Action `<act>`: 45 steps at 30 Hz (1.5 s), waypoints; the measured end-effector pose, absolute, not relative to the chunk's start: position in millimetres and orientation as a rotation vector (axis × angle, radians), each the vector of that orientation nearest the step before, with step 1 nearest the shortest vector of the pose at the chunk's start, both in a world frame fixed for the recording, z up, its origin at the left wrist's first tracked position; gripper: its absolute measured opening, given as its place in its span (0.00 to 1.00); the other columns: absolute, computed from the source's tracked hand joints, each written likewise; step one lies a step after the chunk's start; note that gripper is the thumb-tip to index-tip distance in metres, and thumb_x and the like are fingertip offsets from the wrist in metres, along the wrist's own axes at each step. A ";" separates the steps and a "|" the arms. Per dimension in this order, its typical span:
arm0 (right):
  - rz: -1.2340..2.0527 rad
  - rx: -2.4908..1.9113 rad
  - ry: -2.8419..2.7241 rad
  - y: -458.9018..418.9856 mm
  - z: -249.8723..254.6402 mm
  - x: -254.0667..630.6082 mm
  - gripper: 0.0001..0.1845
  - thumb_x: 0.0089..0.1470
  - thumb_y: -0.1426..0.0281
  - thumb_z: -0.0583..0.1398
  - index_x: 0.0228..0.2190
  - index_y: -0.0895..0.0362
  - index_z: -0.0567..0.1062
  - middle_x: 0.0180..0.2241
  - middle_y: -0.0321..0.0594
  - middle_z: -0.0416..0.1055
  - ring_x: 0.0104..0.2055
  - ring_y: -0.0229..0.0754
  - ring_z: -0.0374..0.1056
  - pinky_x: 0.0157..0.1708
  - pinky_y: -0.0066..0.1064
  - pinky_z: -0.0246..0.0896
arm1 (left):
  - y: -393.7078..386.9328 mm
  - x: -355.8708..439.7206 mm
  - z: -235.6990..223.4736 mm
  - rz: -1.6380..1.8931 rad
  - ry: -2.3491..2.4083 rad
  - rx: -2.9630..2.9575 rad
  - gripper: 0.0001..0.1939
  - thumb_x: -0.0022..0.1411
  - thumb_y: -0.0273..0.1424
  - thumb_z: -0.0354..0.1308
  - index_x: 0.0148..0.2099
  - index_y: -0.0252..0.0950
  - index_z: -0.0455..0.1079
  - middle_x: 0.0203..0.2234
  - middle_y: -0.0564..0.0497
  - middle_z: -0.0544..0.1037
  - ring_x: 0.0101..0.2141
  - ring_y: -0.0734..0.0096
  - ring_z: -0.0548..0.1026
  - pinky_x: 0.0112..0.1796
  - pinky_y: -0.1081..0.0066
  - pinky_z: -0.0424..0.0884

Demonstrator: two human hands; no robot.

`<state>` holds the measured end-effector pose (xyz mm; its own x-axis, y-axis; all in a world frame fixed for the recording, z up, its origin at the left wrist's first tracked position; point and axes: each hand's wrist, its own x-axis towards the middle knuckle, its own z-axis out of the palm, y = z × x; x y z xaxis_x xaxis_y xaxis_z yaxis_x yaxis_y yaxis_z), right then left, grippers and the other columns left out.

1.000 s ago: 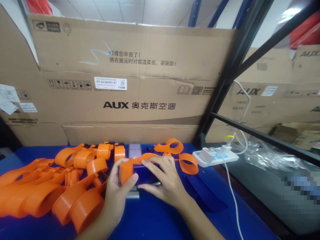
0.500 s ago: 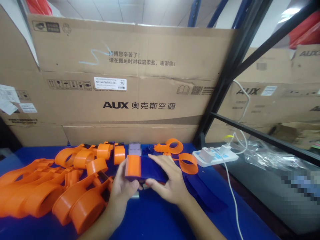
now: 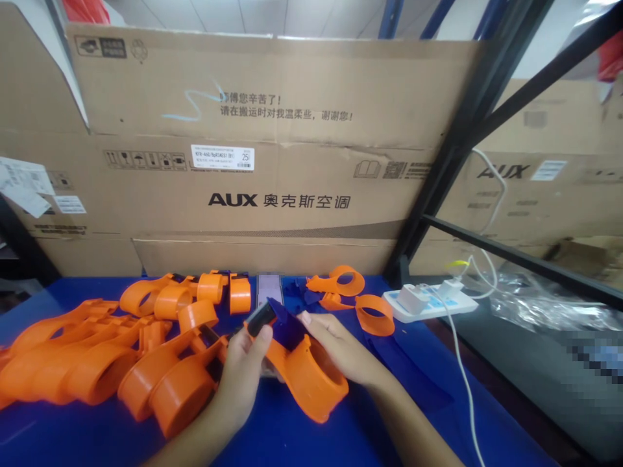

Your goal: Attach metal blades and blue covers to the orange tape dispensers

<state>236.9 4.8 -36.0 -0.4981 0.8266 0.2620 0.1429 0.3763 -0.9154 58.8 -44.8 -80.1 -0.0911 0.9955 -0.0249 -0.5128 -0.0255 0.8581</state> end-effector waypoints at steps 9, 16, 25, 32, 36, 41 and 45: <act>1.172 -0.591 -1.977 -1.4 -20.8 251.2 0.31 0.58 0.55 0.65 0.61 0.47 0.69 0.63 0.45 0.67 0.63 0.55 0.66 0.60 0.50 0.65 | -36.4 56.3 -70.7 1.607 0.802 0.643 0.24 0.61 0.50 0.64 0.47 0.35 0.72 0.32 0.47 0.82 0.35 0.63 0.82 0.36 0.68 0.79; 1.223 -0.748 -1.624 12.8 -35.4 246.8 0.23 0.60 0.52 0.62 0.49 0.54 0.77 0.48 0.46 0.78 0.48 0.52 0.76 0.48 0.42 0.74 | -46.6 57.8 -79.0 1.521 0.645 0.915 0.31 0.63 0.44 0.65 0.65 0.40 0.65 0.41 0.45 0.77 0.40 0.57 0.80 0.37 0.61 0.80; 1.377 -0.697 -1.162 19.8 -36.4 242.9 0.24 0.59 0.49 0.62 0.24 0.55 0.74 0.36 0.42 0.76 0.40 0.50 0.74 0.40 0.43 0.76 | -84.3 -6.5 -29.8 1.352 1.218 1.742 0.26 0.60 0.35 0.67 0.61 0.49 0.74 0.52 0.43 0.79 0.50 0.47 0.75 0.55 0.48 0.67; 1.406 -0.699 -1.151 20.1 -37.4 241.7 0.22 0.59 0.50 0.62 0.26 0.55 0.75 0.39 0.44 0.78 0.41 0.52 0.75 0.43 0.46 0.75 | -16.2 -120.9 -28.6 0.917 1.934 2.315 0.28 0.54 0.47 0.68 0.55 0.42 0.77 0.51 0.38 0.80 0.55 0.34 0.70 0.58 0.44 0.57; 1.425 -0.677 -1.126 19.3 -37.5 240.2 0.20 0.59 0.52 0.63 0.27 0.56 0.76 0.37 0.44 0.77 0.41 0.51 0.74 0.42 0.44 0.75 | -11.0 -134.7 -41.9 0.802 1.991 2.353 0.24 0.51 0.49 0.68 0.47 0.41 0.79 0.45 0.38 0.81 0.49 0.36 0.74 0.52 0.47 0.63; 1.466 -0.672 -1.113 19.4 -35.7 239.1 0.21 0.58 0.52 0.65 0.25 0.56 0.77 0.36 0.42 0.77 0.39 0.49 0.72 0.41 0.40 0.74 | -11.6 -138.6 -17.7 0.958 2.017 2.043 0.23 0.50 0.54 0.66 0.38 0.40 0.76 0.30 0.47 0.80 0.34 0.52 0.76 0.38 0.61 0.68; 1.493 -0.678 -1.156 17.3 -33.7 238.4 0.24 0.56 0.49 0.65 0.22 0.56 0.78 0.39 0.44 0.77 0.41 0.49 0.71 0.43 0.40 0.72 | -10.0 -145.0 3.3 1.211 1.940 1.752 0.23 0.52 0.55 0.65 0.36 0.40 0.74 0.24 0.53 0.77 0.27 0.63 0.73 0.30 0.67 0.67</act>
